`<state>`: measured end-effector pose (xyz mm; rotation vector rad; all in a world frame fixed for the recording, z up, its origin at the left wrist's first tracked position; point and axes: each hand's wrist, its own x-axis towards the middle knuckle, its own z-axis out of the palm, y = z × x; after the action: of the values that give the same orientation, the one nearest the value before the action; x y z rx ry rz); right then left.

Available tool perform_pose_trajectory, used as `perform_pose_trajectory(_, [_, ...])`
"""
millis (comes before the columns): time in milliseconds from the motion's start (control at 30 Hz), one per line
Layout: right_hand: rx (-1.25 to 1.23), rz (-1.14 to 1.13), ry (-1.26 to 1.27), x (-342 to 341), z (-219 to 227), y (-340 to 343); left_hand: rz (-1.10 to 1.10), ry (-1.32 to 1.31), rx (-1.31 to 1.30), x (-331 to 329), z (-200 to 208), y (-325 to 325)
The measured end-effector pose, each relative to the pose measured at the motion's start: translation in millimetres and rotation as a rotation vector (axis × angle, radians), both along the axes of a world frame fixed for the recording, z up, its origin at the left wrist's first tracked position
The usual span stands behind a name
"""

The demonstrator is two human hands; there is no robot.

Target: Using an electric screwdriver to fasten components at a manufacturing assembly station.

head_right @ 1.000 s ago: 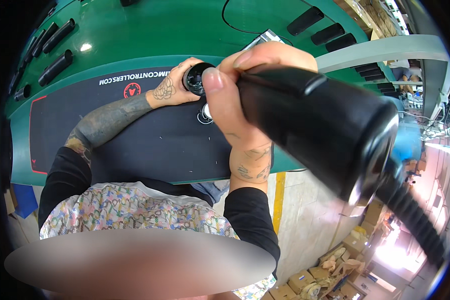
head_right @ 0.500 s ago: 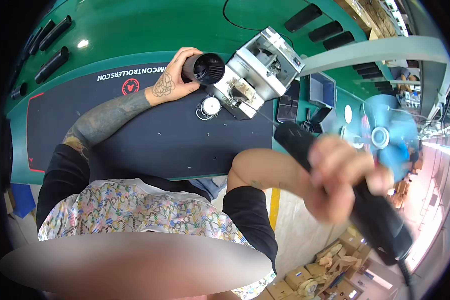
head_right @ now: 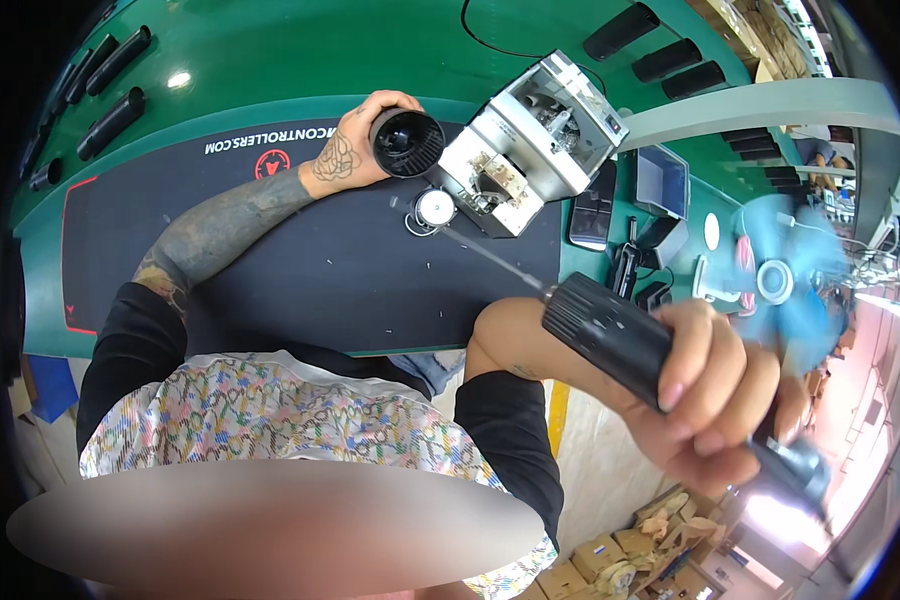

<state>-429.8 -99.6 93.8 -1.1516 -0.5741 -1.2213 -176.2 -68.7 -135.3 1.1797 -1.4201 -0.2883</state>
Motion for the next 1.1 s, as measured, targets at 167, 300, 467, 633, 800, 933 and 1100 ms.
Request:
perform_pose_trajectory(167, [-0.100, -0.266, 0.061, 33.3, -12.8, 12.0, 0.028, -0.017, 0.014, -0.5, -3.1, 0.3])
perform_pose_trajectory(300, [-0.125, -0.549, 0.493, 68.2, -22.0, -3.3, 0.039, 0.003, 0.004, -4.6, -0.5, -0.1])
perform_pose_trajectory(467, [-0.226, -0.754, 0.512, 79.3, -28.0, -0.7, 0.027, 0.034, 0.031, -3.8, 3.0, 2.6])
perform_pose_trajectory(633, [-0.243, -0.685, 0.435, 91.1, -32.4, 6.1, 0.040, -0.001, 0.021, -7.5, 5.3, 4.7])
perform_pose_trajectory(800, [-0.293, -0.667, 0.440, 95.5, -35.3, 3.7, -0.019, 0.067, 0.031, -7.5, 0.0, 5.8])
perform_pose_trajectory(933, [0.011, -0.496, 0.274, 71.4, -23.0, 3.2, 0.006, 0.049, -0.005, -7.8, 4.8, 5.1])
perform_pose_trajectory(1100, [-0.002, -0.331, -0.183, 10.5, -1.8, 13.1, 0.122, 0.088, 0.021, -5.8, -1.0, 4.9])
